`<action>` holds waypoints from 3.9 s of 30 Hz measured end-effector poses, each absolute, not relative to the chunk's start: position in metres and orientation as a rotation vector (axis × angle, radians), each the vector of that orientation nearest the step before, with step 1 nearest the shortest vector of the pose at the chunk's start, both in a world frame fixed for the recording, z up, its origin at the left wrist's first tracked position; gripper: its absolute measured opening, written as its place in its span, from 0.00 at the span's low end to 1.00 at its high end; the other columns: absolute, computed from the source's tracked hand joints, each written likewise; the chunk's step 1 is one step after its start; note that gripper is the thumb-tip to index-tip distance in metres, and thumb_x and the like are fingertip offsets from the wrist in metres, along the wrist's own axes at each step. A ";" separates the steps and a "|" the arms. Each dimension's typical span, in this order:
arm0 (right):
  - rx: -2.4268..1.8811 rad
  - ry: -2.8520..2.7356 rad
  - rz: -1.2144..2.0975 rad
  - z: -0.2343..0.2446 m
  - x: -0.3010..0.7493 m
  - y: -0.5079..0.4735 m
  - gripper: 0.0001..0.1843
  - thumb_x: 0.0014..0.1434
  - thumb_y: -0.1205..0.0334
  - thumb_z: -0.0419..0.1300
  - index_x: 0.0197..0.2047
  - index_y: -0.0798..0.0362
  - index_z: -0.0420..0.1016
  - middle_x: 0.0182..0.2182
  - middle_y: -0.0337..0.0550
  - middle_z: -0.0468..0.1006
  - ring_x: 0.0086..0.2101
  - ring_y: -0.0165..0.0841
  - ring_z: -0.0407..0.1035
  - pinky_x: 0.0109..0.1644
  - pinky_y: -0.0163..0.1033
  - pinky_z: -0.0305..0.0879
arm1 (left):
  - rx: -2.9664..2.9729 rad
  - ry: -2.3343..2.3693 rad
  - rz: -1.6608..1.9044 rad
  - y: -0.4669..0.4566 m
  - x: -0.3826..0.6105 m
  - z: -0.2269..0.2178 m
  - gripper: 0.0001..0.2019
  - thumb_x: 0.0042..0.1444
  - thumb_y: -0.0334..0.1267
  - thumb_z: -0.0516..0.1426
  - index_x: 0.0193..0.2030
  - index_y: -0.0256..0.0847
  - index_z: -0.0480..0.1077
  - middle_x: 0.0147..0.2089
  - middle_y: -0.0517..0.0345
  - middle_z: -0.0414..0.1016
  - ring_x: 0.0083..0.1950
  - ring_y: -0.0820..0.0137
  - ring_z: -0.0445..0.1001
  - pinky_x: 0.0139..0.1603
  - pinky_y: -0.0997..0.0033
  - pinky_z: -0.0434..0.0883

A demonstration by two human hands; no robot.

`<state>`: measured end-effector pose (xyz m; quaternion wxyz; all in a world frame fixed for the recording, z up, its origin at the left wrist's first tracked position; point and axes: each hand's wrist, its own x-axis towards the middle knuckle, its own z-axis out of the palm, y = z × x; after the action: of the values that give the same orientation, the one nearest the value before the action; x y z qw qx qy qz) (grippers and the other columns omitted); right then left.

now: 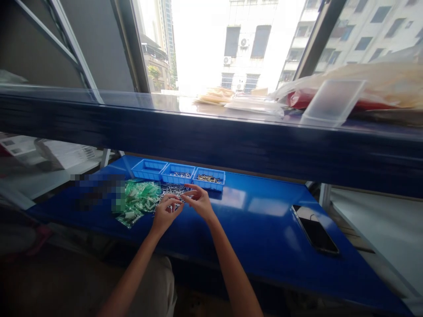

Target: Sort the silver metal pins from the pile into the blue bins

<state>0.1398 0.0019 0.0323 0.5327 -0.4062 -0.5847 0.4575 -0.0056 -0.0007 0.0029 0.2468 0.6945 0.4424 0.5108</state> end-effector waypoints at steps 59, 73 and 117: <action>-1.574 -1.583 0.605 0.008 0.146 0.009 0.13 0.45 0.52 0.58 0.26 0.53 0.77 0.26 0.43 0.78 0.26 0.34 0.69 0.30 0.36 0.61 | 1.995 1.219 1.114 -0.026 0.001 0.006 0.12 0.52 0.43 0.52 0.26 0.39 0.71 0.24 0.60 0.68 0.23 0.75 0.64 0.27 0.74 0.62; -1.083 -1.315 1.287 0.017 0.138 0.010 0.19 0.40 0.47 0.64 0.21 0.56 0.69 0.13 0.32 0.60 0.16 0.22 0.50 0.20 0.32 0.43 | 1.960 1.346 1.152 -0.032 -0.003 0.010 0.20 0.56 0.50 0.47 0.24 0.39 0.69 0.27 0.60 0.66 0.26 0.75 0.64 0.26 0.76 0.60; -1.159 -1.304 1.327 0.017 0.144 0.008 0.23 0.42 0.43 0.62 0.32 0.55 0.73 0.19 0.34 0.62 0.19 0.23 0.52 0.22 0.32 0.45 | 2.001 1.649 1.659 -0.026 0.000 0.006 0.11 0.56 0.42 0.52 0.33 0.40 0.71 0.42 0.54 0.66 0.34 0.73 0.69 0.27 0.77 0.65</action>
<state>0.1444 0.0075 0.0168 0.4572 -0.4703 -0.5289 0.5385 0.0002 -0.0262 0.0055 0.0316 0.6496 0.5354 0.5388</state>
